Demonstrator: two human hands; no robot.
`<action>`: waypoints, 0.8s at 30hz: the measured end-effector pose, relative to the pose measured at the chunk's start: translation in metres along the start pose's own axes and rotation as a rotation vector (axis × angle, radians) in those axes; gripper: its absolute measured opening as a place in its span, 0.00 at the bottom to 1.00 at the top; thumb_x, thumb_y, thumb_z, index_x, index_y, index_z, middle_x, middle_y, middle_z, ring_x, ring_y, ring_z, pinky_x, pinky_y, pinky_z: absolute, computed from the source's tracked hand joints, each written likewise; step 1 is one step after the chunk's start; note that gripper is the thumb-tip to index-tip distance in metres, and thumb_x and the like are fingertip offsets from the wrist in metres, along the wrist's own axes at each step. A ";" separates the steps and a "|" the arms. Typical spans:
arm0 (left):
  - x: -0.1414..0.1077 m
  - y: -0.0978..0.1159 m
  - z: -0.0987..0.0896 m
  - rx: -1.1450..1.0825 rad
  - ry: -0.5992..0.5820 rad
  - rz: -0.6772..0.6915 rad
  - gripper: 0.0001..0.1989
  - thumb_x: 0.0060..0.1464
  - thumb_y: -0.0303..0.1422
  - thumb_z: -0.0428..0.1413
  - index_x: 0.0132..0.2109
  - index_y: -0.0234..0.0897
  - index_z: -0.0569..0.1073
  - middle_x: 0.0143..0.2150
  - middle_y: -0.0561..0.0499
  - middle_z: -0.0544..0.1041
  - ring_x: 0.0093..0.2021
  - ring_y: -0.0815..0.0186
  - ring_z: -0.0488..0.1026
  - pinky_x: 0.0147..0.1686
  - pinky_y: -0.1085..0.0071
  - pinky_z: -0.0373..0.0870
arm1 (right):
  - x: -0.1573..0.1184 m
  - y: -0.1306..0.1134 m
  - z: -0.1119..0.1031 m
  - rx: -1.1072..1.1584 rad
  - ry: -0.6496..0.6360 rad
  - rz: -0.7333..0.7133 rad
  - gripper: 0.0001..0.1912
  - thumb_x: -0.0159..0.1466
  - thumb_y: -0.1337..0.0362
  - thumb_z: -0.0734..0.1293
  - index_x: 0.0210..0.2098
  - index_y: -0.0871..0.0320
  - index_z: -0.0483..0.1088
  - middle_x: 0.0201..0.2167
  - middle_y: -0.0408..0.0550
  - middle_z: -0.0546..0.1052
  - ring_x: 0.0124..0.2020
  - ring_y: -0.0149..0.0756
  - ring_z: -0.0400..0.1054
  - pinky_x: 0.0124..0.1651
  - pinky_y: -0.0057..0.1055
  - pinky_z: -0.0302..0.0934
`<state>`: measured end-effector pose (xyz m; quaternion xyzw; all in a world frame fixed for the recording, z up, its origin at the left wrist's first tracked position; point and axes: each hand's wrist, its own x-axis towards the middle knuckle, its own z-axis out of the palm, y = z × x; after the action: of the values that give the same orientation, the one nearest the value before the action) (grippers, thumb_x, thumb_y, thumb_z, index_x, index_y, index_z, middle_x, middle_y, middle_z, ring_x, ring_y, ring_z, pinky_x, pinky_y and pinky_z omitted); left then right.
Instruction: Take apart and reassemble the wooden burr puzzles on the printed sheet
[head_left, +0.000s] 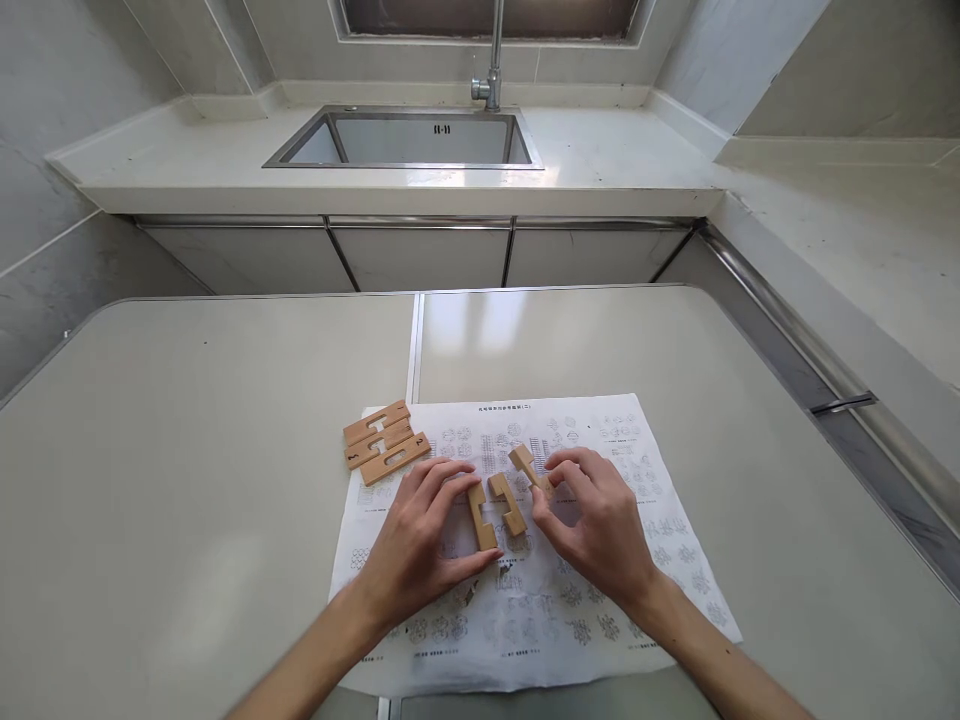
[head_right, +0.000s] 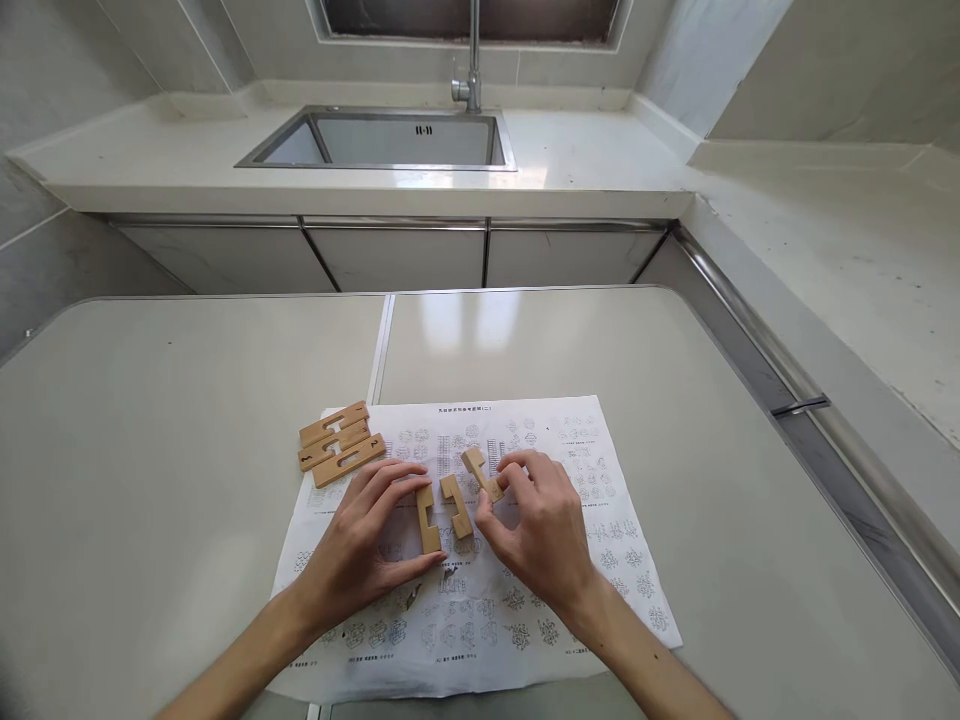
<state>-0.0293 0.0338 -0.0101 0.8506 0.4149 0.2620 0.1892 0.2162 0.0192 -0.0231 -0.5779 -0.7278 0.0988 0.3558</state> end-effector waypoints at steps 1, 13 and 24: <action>0.000 0.000 0.000 0.005 -0.005 0.001 0.33 0.53 0.39 0.72 0.61 0.40 0.69 0.61 0.40 0.76 0.63 0.46 0.70 0.63 0.46 0.72 | 0.000 0.001 0.000 -0.017 -0.002 -0.014 0.05 0.66 0.67 0.68 0.36 0.54 0.66 0.41 0.51 0.77 0.40 0.45 0.72 0.40 0.40 0.67; -0.001 0.001 0.002 0.021 -0.015 -0.017 0.33 0.53 0.40 0.72 0.61 0.40 0.69 0.61 0.39 0.75 0.64 0.45 0.68 0.62 0.45 0.72 | -0.004 0.001 0.002 -0.021 -0.094 -0.117 0.09 0.64 0.69 0.68 0.35 0.54 0.62 0.41 0.52 0.75 0.40 0.46 0.70 0.41 0.40 0.66; -0.002 0.000 0.004 0.009 -0.034 0.004 0.36 0.53 0.38 0.72 0.64 0.39 0.68 0.61 0.39 0.76 0.63 0.45 0.70 0.63 0.45 0.71 | -0.005 -0.008 0.002 0.048 -0.216 -0.186 0.11 0.62 0.67 0.70 0.34 0.53 0.60 0.40 0.53 0.72 0.41 0.47 0.68 0.40 0.43 0.67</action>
<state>-0.0282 0.0313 -0.0136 0.8566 0.4108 0.2460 0.1921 0.2090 0.0123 -0.0224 -0.4853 -0.8096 0.1444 0.2969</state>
